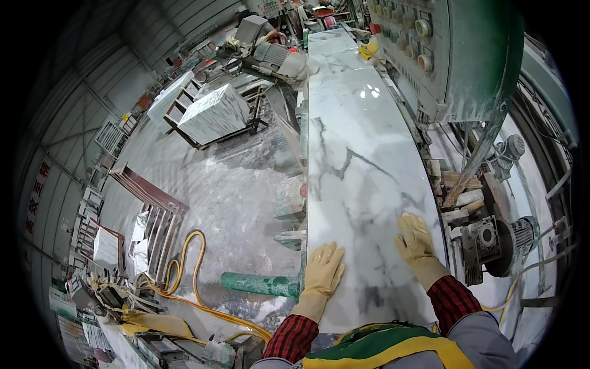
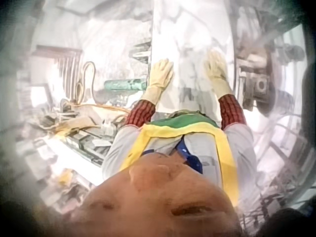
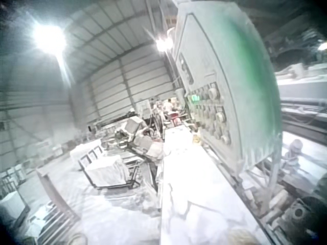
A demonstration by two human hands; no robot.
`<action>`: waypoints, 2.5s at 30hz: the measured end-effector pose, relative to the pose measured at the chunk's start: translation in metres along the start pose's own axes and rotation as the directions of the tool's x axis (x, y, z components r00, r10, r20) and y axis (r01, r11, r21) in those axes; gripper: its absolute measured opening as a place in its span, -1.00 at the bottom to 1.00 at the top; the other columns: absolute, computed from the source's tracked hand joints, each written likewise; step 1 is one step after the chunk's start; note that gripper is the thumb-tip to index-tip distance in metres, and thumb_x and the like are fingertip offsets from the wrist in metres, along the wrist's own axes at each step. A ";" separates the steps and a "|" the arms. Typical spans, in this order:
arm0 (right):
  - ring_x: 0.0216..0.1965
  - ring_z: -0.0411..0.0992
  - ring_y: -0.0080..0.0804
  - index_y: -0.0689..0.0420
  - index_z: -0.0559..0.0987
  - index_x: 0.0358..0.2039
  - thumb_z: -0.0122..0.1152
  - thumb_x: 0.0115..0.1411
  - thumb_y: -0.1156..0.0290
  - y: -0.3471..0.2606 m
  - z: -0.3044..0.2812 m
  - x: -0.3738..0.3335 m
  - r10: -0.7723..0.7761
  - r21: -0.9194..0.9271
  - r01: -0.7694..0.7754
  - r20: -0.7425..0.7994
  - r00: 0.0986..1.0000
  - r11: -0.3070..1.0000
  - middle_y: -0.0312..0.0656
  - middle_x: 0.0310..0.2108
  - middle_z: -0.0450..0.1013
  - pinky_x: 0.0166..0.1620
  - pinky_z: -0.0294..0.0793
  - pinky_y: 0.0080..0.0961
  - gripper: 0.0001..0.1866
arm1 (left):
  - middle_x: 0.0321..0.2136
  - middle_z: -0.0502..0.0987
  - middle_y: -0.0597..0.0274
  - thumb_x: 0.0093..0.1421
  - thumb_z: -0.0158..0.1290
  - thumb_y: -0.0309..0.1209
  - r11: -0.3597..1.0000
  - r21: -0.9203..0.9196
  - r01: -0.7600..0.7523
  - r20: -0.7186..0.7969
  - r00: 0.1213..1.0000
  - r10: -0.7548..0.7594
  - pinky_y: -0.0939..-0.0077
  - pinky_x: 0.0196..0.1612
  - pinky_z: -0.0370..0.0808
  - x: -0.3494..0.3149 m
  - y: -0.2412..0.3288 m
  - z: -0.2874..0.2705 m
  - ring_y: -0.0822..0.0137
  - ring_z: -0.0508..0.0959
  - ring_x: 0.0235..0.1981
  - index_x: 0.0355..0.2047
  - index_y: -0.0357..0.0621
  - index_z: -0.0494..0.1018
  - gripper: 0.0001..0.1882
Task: The person guides a large white marble slab through a polishing machine, using both hands to maintain alignment as it moves along the conveyor. The person repeatedly feeds the slab through the machine, flipping it over between passes to treat both sides.
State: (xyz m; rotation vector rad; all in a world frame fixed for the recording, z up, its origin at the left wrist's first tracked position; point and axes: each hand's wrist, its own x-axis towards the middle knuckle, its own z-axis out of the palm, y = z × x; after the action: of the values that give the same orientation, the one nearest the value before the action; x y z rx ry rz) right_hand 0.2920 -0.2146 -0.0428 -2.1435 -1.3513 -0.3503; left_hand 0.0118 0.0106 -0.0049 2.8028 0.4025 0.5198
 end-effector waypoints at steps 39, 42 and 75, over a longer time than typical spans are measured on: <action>0.33 0.48 0.26 0.17 0.61 0.29 0.34 0.33 0.17 -0.071 0.039 -0.022 0.013 -0.114 0.002 0.129 0.992 0.994 0.15 0.28 0.56 0.46 0.43 0.11 -0.42 | 0.29 0.57 0.00 0.41 0.20 -0.33 0.994 0.101 -0.039 -0.044 0.998 0.044 -0.07 0.30 0.45 -0.138 0.031 -0.043 -0.12 0.53 0.29 0.29 -0.02 0.55 -0.55; 0.36 0.48 0.23 0.14 0.58 0.35 0.33 0.35 0.11 -0.148 0.049 -0.026 -0.033 0.045 0.017 0.383 0.923 0.999 0.15 0.32 0.54 0.51 0.38 0.09 -0.37 | 0.24 0.59 -0.04 0.42 0.20 -0.39 0.999 0.040 -0.011 -0.086 0.996 0.015 -0.06 0.25 0.48 -0.163 0.025 -0.054 -0.16 0.55 0.23 0.29 -0.08 0.55 -0.56; 0.15 0.62 0.13 0.16 0.70 0.07 0.36 0.30 0.39 -0.037 -0.120 -0.216 0.186 -0.073 -0.181 0.066 0.980 0.981 0.09 0.11 0.65 0.31 0.60 -0.02 -0.66 | 0.26 0.59 0.02 0.38 0.25 -0.27 0.954 0.010 -0.299 -0.139 0.945 0.297 -0.08 0.35 0.44 -0.104 0.031 -0.027 -0.11 0.54 0.29 0.27 0.00 0.56 -0.54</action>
State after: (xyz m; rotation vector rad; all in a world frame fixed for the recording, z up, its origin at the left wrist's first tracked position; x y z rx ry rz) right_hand 0.1707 -0.4329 -0.0431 -2.3350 -1.1834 -0.2490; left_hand -0.0846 -0.0450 -0.0038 2.8395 -0.0035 0.7817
